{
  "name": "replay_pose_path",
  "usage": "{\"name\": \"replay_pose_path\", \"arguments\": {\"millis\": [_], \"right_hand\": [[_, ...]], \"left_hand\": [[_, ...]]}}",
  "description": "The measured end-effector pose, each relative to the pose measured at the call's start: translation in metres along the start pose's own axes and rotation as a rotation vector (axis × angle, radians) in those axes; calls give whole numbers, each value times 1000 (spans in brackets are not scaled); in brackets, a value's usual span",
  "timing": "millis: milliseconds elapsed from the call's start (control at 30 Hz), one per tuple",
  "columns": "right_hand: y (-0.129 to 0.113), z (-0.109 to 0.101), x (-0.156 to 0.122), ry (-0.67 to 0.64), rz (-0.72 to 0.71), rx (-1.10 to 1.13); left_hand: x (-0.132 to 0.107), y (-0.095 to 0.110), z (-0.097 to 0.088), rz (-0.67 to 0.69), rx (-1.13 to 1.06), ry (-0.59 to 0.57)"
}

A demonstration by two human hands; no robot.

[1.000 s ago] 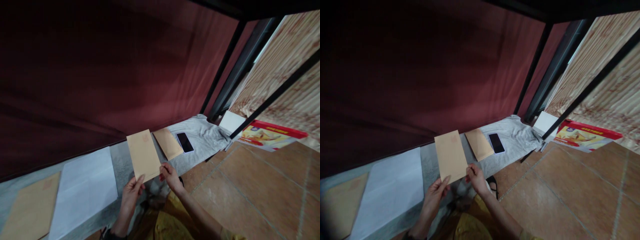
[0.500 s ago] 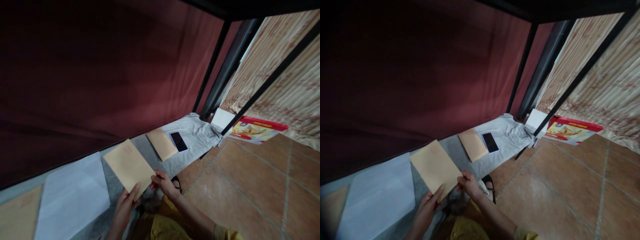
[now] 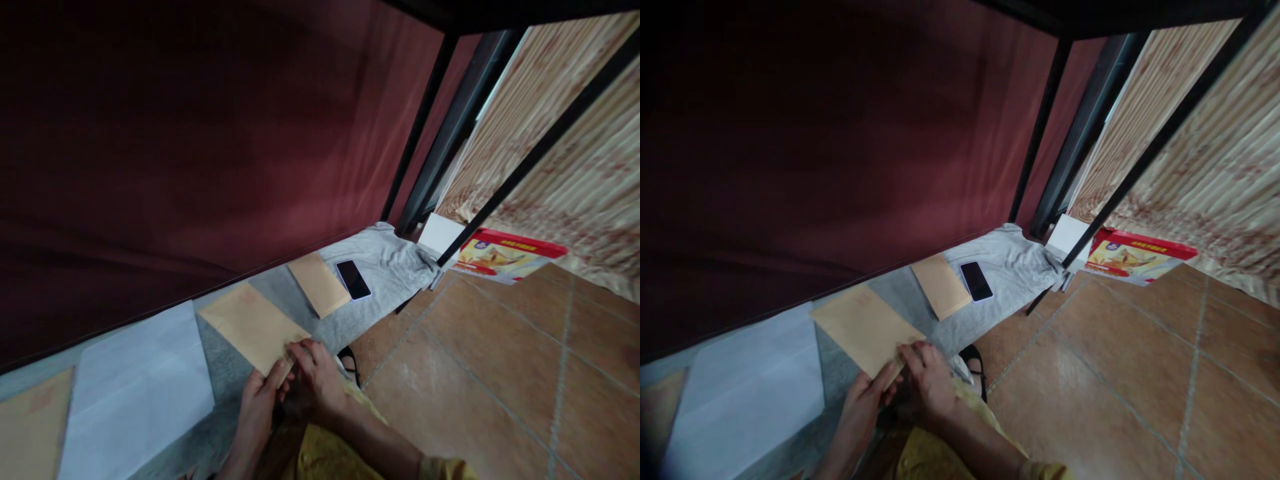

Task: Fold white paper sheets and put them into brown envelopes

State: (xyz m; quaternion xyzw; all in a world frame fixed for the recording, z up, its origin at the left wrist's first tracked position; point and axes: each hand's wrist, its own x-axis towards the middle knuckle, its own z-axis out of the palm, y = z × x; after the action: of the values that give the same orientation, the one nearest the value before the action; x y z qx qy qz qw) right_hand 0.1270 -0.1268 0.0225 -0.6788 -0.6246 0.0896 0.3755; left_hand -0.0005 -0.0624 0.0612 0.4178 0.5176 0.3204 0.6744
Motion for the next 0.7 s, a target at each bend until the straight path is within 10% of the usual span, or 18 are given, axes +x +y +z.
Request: {"name": "replay_pose_path", "arguments": {"millis": [200, 433, 700], "right_hand": [[9, -6, 24, 90, 155, 258], [6, 0, 44, 211, 677, 1155], [2, 5, 23, 88, 789, 1251]], "left_hand": [[-9, 5, 2, 125, -35, -140], [0, 1, -8, 70, -76, 96], [9, -10, -9, 29, -113, -48]]}}
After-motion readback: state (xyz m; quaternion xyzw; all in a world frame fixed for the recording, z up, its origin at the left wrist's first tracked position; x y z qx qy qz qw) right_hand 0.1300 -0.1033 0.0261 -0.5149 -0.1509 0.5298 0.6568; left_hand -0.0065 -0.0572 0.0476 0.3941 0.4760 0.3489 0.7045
